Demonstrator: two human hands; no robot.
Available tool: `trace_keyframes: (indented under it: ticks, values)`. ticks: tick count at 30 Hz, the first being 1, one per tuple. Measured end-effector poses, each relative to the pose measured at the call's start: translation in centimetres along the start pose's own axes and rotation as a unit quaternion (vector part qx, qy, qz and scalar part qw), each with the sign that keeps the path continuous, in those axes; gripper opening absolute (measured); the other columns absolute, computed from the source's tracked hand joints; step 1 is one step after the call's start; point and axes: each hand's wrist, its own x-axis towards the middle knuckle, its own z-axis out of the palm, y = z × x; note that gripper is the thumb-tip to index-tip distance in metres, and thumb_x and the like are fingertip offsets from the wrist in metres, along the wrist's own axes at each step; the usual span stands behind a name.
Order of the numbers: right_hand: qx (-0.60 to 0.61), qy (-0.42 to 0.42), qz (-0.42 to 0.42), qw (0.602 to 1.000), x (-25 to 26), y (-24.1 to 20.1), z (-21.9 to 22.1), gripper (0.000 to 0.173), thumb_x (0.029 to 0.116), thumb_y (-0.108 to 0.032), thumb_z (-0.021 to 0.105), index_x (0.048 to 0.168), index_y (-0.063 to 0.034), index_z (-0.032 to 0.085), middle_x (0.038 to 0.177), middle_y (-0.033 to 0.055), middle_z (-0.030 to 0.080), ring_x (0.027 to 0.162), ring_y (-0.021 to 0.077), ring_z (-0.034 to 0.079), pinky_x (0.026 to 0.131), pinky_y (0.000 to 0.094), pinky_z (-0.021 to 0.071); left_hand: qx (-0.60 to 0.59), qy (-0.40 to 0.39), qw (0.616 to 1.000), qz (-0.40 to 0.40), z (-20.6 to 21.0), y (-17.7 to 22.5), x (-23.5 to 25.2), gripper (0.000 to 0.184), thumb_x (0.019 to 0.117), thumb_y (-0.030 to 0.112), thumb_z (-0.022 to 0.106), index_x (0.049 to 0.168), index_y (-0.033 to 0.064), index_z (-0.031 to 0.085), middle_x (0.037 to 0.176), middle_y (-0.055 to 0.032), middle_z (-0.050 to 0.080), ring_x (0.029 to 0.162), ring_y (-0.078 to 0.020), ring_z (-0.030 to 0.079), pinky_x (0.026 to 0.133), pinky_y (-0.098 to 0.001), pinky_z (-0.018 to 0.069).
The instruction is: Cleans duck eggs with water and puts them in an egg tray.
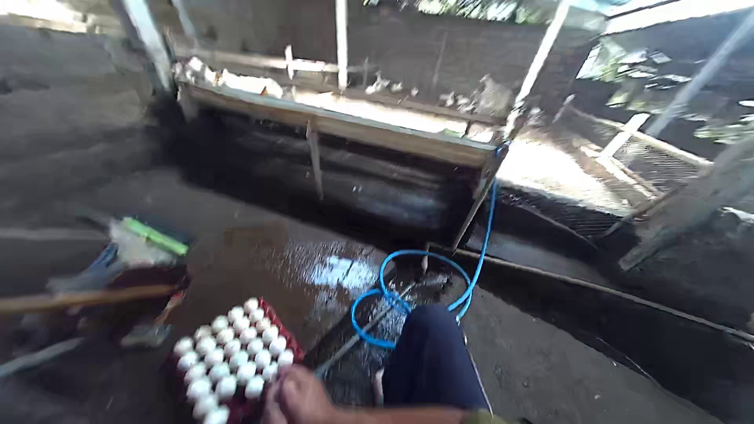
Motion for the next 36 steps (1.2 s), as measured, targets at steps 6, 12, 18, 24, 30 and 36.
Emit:
trace_keyframes:
  ticks: [6, 12, 18, 24, 30, 36]
  values:
    - [0.008, -0.028, 0.002, 1.000, -0.2, -0.2, 0.1, 0.043, 0.1080, -0.015, 0.038, 0.143, 0.0029, 0.054, 0.145, 0.0228, 0.055, 0.136, 0.0281, 0.052, 0.115, 0.0453, 0.0407, 0.028, 0.053, 0.998, 0.000, -0.1, -2.0, 1.2, 0.045, 0.1111, 0.018, 0.028, 0.138, -0.0128, 0.048, 0.133, -0.0262, 0.057, 0.121, -0.0230, 0.057, 0.107, -0.0380, 0.0439]
    - [0.008, 0.001, 0.039, 0.999, 0.5, 0.1, 0.0, 0.045, 0.1093, -0.021, 0.034, 0.144, 0.0013, 0.050, 0.138, 0.0231, 0.058, 0.126, 0.0295, 0.058, 0.106, 0.0486, 0.0465, 0.039, 0.019, 0.998, -0.056, -0.3, -1.5, 1.3, 0.049, 0.1115, 0.024, 0.024, 0.135, -0.0076, 0.054, 0.130, -0.0237, 0.060, 0.120, -0.0252, 0.058, 0.104, -0.0438, 0.0459]
    - [0.100, -0.006, 0.183, 0.978, 3.9, -0.3, -1.0, 0.035, 0.1079, -0.019, 0.042, 0.136, -0.0025, 0.056, 0.116, 0.0172, 0.065, 0.099, 0.0251, 0.064, 0.086, 0.0459, 0.0535, -0.031, -0.055, 0.985, -0.162, -0.9, -0.6, 1.0, 0.048, 0.1117, 0.035, 0.021, 0.120, 0.0077, 0.059, 0.080, -0.0031, 0.058, 0.055, -0.0087, 0.047, 0.047, -0.0242, 0.0385]
    - [0.050, -0.010, 0.058, 0.997, 1.9, -0.4, -0.7, 0.042, 0.1076, -0.021, 0.033, 0.135, 0.0000, 0.058, 0.120, 0.0166, 0.065, 0.104, 0.0227, 0.064, 0.086, 0.0433, 0.0538, -0.051, -0.019, 0.993, -0.109, -1.6, -1.1, 2.1, 0.041, 0.1122, 0.032, 0.030, 0.134, 0.0066, 0.054, 0.101, -0.0070, 0.063, 0.071, -0.0099, 0.058, 0.061, -0.0265, 0.0499]
    - [0.056, 0.007, 0.060, 0.997, 1.8, -0.4, -0.5, 0.038, 0.1081, -0.019, 0.042, 0.137, 0.0035, 0.052, 0.125, 0.0221, 0.064, 0.114, 0.0282, 0.063, 0.098, 0.0486, 0.0512, 0.053, 0.045, 0.996, -0.048, -0.2, -1.5, 1.4, 0.047, 0.1095, 0.026, 0.028, 0.117, -0.0061, 0.062, 0.104, -0.0148, 0.066, 0.096, -0.0182, 0.063, 0.086, -0.0403, 0.0535]
    - [0.049, -0.004, 0.079, 0.996, 2.1, -0.4, -0.4, 0.040, 0.1045, -0.022, 0.051, 0.139, -0.0033, 0.057, 0.125, 0.0223, 0.065, 0.114, 0.0338, 0.064, 0.097, 0.0564, 0.0510, 0.063, 0.071, 0.993, -0.070, 0.1, -1.4, 1.4, 0.052, 0.1118, 0.033, 0.024, 0.120, -0.0029, 0.061, 0.102, -0.0115, 0.065, 0.091, -0.0151, 0.062, 0.081, -0.0380, 0.0534]
